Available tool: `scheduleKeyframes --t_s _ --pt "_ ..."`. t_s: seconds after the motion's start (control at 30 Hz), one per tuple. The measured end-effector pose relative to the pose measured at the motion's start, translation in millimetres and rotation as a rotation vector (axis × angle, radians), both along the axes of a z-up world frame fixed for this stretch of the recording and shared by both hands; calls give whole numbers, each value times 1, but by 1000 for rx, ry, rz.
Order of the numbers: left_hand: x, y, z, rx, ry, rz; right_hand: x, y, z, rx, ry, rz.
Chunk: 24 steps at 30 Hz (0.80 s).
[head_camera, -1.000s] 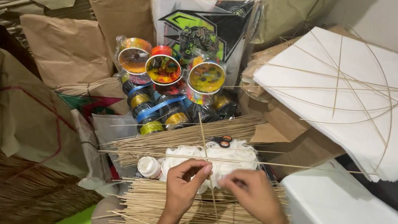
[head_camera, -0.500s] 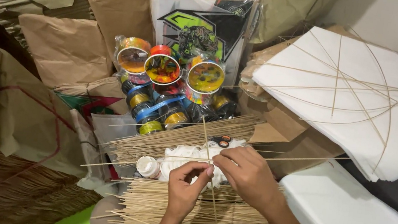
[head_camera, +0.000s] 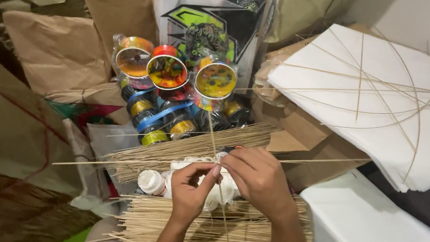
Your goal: The person is assembling the frame of kites by tying bamboo sticks together at their intersections using white string.
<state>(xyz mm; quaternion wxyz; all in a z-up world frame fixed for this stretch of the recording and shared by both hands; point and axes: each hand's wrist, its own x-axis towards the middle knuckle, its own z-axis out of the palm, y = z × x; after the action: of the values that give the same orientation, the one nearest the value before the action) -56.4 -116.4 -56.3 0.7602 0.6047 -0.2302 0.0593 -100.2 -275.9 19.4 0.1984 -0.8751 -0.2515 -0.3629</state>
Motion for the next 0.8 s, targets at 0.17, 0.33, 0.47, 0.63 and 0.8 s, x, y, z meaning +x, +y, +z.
scheduleKeyframes --t_s 0.17,0.33,0.47,0.63,0.8 --pt "6 0 -18 -63 -22 8 6 4 -7 11 -16 36" --pt "14 -4 -40 -118 3 14 12 2 -7 -38 -3 60" --pt "20 -6 -39 -99 90 -43 14 -4 -13 -11 -24 62" --pt "27 -4 -8 -58 101 -164 13 -10 -5 25 -22 27" --pt "32 1 -7 -69 79 -232 15 -11 -7 37 -21 46"
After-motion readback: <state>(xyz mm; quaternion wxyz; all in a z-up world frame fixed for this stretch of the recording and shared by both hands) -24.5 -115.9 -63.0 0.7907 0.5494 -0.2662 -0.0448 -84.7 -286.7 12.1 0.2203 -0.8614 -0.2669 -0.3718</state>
